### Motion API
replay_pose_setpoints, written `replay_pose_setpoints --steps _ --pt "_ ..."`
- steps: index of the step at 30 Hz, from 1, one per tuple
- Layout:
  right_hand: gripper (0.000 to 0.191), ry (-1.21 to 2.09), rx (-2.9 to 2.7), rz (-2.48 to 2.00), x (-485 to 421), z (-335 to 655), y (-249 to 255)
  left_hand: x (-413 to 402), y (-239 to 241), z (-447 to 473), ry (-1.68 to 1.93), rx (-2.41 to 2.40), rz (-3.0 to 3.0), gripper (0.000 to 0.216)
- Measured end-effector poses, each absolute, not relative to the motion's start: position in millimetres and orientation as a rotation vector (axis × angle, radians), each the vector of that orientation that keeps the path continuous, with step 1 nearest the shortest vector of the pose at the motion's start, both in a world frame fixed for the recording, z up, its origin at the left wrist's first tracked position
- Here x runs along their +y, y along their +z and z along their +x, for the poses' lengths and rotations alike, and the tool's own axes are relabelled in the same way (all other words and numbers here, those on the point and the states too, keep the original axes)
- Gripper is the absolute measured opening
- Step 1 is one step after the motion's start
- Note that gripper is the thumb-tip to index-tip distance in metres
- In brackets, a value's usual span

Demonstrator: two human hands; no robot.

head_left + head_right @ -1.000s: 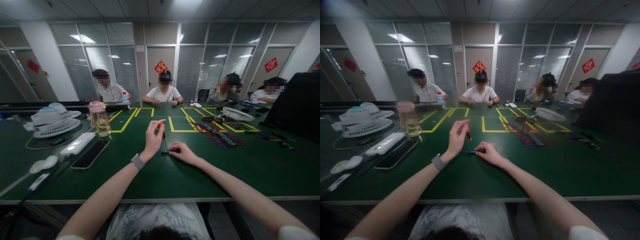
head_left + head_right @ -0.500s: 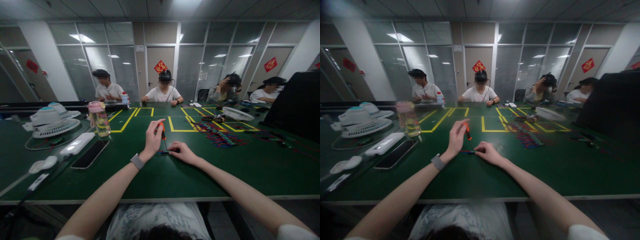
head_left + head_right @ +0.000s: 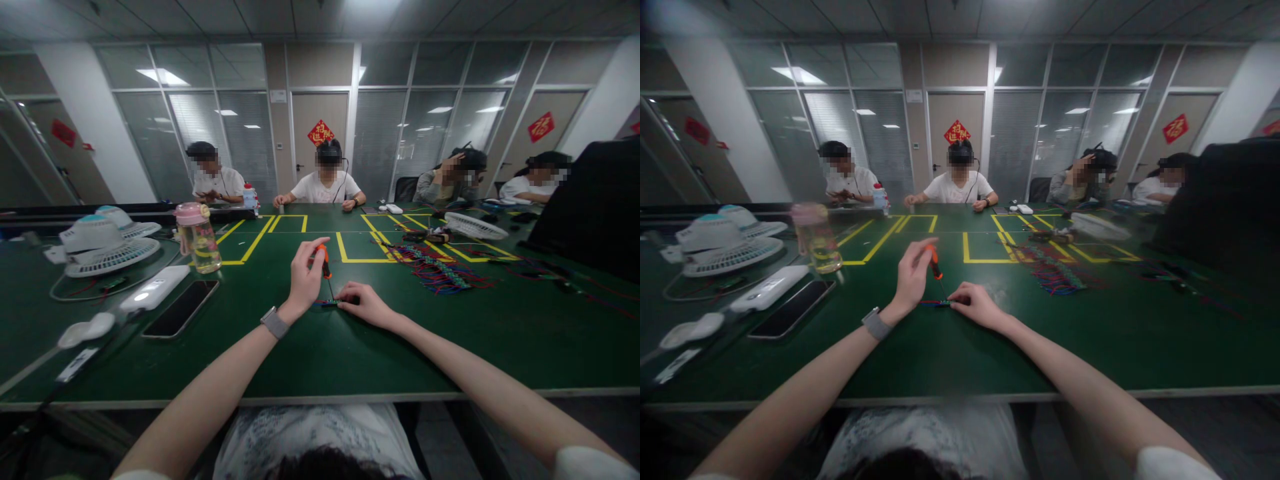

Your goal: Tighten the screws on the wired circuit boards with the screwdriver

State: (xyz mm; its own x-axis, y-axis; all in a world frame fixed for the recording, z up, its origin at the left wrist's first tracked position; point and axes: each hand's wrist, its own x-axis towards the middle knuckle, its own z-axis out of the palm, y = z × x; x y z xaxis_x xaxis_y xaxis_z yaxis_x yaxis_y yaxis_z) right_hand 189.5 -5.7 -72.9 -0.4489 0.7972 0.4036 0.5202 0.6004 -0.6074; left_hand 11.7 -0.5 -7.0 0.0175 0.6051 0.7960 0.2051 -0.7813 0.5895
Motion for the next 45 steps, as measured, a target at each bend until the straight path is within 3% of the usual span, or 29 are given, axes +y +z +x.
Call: replay_pose_setpoints --steps 34,45 --pt "0.015 0.522 -2.144 -1.035 -5.4 189.6 -73.4 3.2 -11.7 11.6 1.766 0.778 1.874 0.033" --pt "0.015 0.528 -2.142 -1.039 -6.1 189.3 -72.7 -2.8 -4.5 10.6 1.804 0.880 2.015 0.024"
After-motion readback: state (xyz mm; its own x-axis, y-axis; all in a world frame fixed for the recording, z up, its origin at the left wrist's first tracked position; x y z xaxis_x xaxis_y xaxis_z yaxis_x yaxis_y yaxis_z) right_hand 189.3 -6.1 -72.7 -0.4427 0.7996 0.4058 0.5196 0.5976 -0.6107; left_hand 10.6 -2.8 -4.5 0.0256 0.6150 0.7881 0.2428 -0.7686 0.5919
